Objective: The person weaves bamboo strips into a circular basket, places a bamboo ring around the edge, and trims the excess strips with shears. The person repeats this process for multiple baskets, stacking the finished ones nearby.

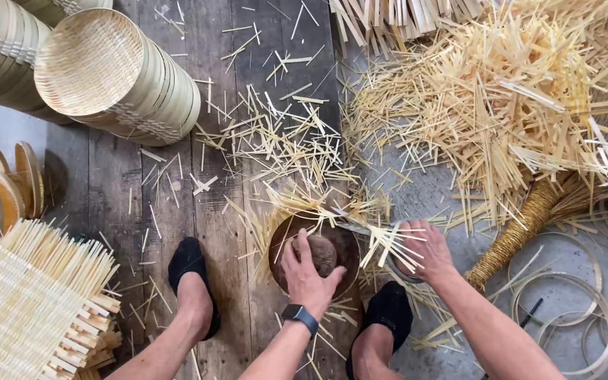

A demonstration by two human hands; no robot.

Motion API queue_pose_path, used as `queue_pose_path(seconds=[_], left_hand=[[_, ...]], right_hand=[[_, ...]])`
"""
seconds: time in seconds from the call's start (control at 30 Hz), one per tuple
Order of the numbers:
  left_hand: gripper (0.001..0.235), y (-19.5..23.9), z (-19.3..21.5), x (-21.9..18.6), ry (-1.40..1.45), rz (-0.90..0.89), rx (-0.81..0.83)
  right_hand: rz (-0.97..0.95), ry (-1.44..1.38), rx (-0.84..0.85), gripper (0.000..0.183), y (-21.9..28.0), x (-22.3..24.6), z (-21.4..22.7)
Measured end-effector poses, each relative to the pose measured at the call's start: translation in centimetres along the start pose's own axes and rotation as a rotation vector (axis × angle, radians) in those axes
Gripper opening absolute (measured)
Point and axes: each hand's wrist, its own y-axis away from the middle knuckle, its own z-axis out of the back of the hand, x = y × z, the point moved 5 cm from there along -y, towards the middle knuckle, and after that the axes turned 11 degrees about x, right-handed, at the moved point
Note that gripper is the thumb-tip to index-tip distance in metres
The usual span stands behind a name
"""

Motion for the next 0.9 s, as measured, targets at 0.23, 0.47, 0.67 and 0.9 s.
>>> queue_pose_path(seconds=[0.23, 0.47, 0.67, 0.9], left_hand=[[0.113, -0.5, 0.8, 0.2, -0.194, -0.132, 0.098], [0.125, -1.3, 0.9, 1.3, -0.216, -0.255, 0.260], [0.134, -0.4, 0.7, 0.1, -0.275, -0.233, 0.176], [0.123, 0.2, 0.5, -0.2, -0.227, 0.002, 0.199]], right_hand=[[-0.009, -0.107, 0.027, 0.031, -2.6, -0.8, -2.4], [-0.017, -0.110, 0.137, 0.040, -2.3, 1.1, -0.1], [0.055, -0.131, 0.023, 0.033, -3.1, -1.9, -5.6], [0.080, -0.090, -0.068, 0.065, -0.6, 2.6, 4.1]])
